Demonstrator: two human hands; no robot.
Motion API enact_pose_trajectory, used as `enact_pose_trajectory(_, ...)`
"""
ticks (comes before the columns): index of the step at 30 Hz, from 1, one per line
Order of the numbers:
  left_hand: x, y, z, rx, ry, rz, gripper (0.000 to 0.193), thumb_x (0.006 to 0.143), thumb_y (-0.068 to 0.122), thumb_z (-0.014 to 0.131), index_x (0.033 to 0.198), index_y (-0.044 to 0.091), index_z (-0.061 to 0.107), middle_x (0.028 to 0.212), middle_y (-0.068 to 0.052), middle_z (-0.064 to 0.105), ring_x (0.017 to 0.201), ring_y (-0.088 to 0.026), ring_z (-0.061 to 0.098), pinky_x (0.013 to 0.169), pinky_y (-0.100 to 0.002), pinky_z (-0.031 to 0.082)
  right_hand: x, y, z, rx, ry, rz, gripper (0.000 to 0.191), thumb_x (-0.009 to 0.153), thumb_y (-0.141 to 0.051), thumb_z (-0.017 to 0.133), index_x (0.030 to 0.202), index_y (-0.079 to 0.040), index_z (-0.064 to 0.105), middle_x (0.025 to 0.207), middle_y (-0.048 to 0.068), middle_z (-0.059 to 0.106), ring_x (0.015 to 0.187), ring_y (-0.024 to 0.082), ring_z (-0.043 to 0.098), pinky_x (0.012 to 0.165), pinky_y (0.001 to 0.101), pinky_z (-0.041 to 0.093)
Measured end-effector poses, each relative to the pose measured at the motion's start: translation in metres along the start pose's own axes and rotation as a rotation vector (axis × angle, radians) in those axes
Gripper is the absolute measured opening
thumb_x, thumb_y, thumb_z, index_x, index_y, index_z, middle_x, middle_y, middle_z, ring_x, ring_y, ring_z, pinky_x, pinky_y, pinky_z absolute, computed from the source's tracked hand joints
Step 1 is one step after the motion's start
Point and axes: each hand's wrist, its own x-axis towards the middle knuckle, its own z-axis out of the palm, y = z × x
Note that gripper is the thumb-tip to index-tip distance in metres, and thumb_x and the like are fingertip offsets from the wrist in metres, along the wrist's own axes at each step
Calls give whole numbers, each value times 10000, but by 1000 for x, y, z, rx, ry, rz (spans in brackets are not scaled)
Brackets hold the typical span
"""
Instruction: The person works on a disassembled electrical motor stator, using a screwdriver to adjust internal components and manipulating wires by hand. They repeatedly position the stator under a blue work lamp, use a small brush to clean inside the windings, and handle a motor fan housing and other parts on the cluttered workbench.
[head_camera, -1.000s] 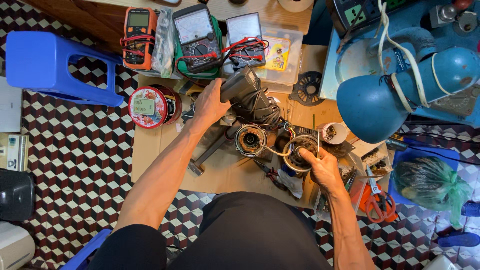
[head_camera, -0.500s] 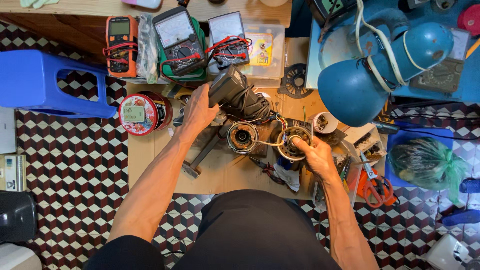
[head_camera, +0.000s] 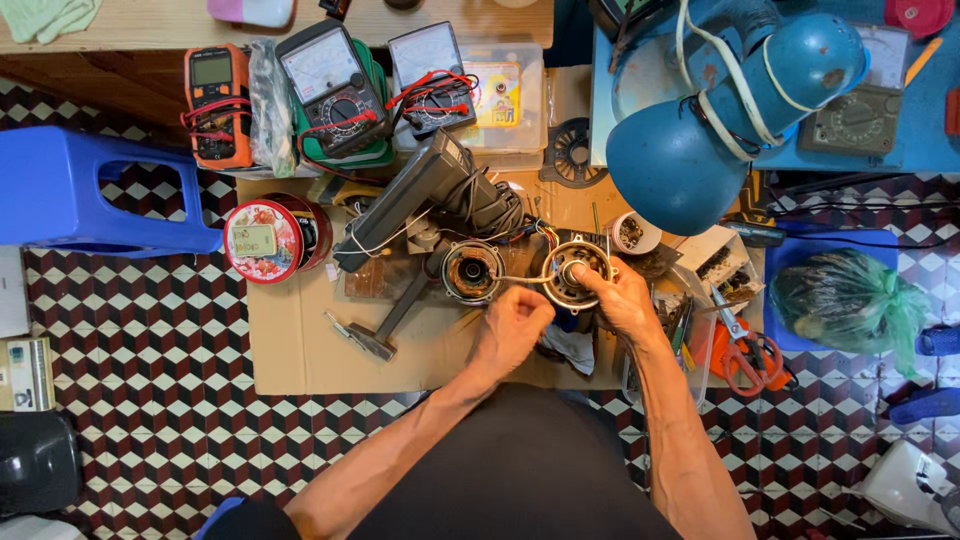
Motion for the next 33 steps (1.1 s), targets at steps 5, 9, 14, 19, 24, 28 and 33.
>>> enact_pose_trajectory(5, 11, -32, 16, -153, 39, -117, 559, 817, 279, 795, 1247, 4, 566, 1088, -107, 695, 940, -143, 680, 788, -292, 574, -10, -4, 3, -32, 37, 89, 359, 980, -242, 775, 1237, 1, 717, 890, 88, 668, 622, 196, 442, 515, 360, 309)
enact_pose_trajectory(9, 34, -29, 21, -461, -16, -132, 626, 825, 255, 761, 1366, 52, 520, 1100, -90, 672, 971, -148, 656, 812, -309, 558, -21, -22, 14, -153, 80, -43, 398, 888, -296, 769, 1166, -17, 712, 921, 20, 714, 774, 86, 628, 678, 257, 515)
enact_pose_trajectory(14, 35, -28, 24, -430, 67, -61, 612, 831, 191, 723, 1413, 66, 581, 1088, -77, 699, 950, -146, 677, 825, -286, 566, -40, -42, 22, -294, 156, -28, 469, 849, -369, 779, 1165, -25, 732, 941, 72, 759, 800, 130, 676, 704, 289, 536)
enact_pose_trajectory(19, 33, -32, 27, -412, 107, -6, 584, 843, 166, 720, 1398, 52, 579, 1057, -72, 682, 920, -147, 683, 793, -279, 581, -44, -46, 31, -463, 256, -44, 484, 826, -374, 800, 1180, -53, 728, 992, 111, 781, 843, 168, 718, 749, 319, 556)
enact_pose_trajectory(24, 30, -33, 34, -376, 156, 40, 565, 850, 199, 736, 1371, 40, 589, 1038, -83, 694, 911, -148, 694, 774, -270, 575, -46, -41, 31, -633, 337, -167, 526, 802, -383, 833, 1184, -42, 710, 1079, 199, 738, 938, 288, 724, 800, 394, 560)
enact_pose_trajectory(28, 30, -30, 41, -363, 186, 17, 585, 840, 224, 739, 1381, 59, 592, 1027, -88, 700, 894, -154, 697, 765, -273, 575, -43, -40, 25, -729, 401, -283, 738, 754, -417, 882, 1264, 39, 606, 1188, 288, 670, 1047, 377, 681, 871, 445, 536)
enact_pose_trajectory(33, 31, -28, 52, -298, 238, 56, 588, 841, 236, 755, 1380, 58, 603, 1032, -92, 699, 908, -155, 710, 760, -276, 570, -33, -50, 4, -647, 320, 111, 1042, 671, -534, 865, 1432, 40, 445, 1226, 308, 656, 1086, 374, 690, 903, 444, 549)
